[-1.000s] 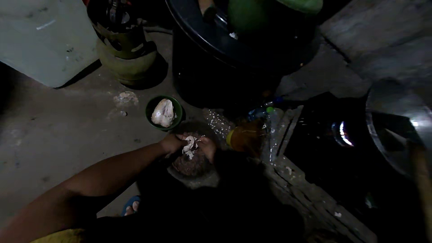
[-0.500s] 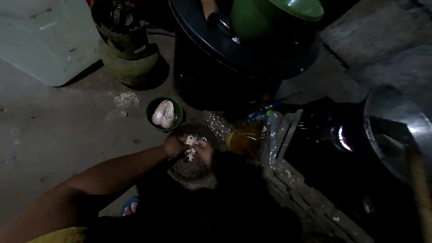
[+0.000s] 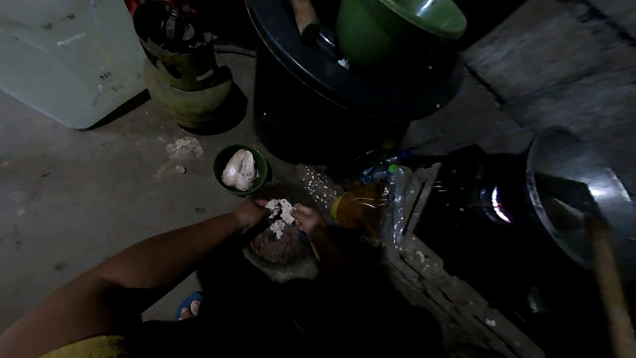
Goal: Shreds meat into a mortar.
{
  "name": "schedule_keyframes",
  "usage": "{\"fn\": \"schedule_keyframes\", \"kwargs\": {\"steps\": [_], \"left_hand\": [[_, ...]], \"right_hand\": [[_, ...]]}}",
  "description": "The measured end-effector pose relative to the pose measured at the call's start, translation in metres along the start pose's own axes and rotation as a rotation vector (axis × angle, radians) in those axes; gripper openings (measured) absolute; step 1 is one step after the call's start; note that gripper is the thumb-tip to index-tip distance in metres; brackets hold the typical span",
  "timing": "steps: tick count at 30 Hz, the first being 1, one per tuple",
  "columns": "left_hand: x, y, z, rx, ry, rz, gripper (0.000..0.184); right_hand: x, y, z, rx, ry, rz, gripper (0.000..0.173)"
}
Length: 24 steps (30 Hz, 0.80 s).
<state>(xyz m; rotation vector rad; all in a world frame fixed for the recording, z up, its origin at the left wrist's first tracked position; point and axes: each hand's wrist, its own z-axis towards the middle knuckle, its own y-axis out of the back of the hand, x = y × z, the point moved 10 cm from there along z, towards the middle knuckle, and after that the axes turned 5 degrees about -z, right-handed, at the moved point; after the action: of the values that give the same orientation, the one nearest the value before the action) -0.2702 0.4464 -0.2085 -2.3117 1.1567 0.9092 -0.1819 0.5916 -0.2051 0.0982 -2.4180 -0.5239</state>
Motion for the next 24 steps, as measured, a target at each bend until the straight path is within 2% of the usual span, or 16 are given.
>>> {"fn": "schedule_keyframes", "kwargs": {"steps": [4,7,11,13,15,18,24], "left_hand": [[-0.001,-0.017,0.0,0.129,-0.046,-0.017,0.031],[-0.001,-0.014,-0.004,0.072,-0.018,-0.023,0.034],[0.004,-0.012,-0.004,0.041,0.029,-0.11,0.036],[0.002,-0.013,-0.004,0.062,0.011,-0.149,0.031],[0.0,-0.011,-0.006,0.058,0.013,-0.159,0.032],[0.003,-0.011,-0.006,0.06,0.04,-0.17,0.041],[-0.012,-0.01,-0.007,0.045,-0.027,-0.012,0.024]], "right_hand": [[0.018,-0.019,-0.012,0.114,0.1,0.155,0.025],[0.018,-0.02,-0.01,0.099,0.125,0.087,0.025],[-0.011,-0.004,0.01,-0.004,0.029,-0.17,0.037],[-0.027,0.004,0.015,-0.05,-0.051,-0.186,0.039],[-0.031,0.005,0.014,-0.021,-0.059,-0.189,0.039],[-0.005,-0.009,-0.009,0.088,0.081,-0.028,0.033],[0.018,-0.02,-0.015,0.076,0.155,0.057,0.038]]}}
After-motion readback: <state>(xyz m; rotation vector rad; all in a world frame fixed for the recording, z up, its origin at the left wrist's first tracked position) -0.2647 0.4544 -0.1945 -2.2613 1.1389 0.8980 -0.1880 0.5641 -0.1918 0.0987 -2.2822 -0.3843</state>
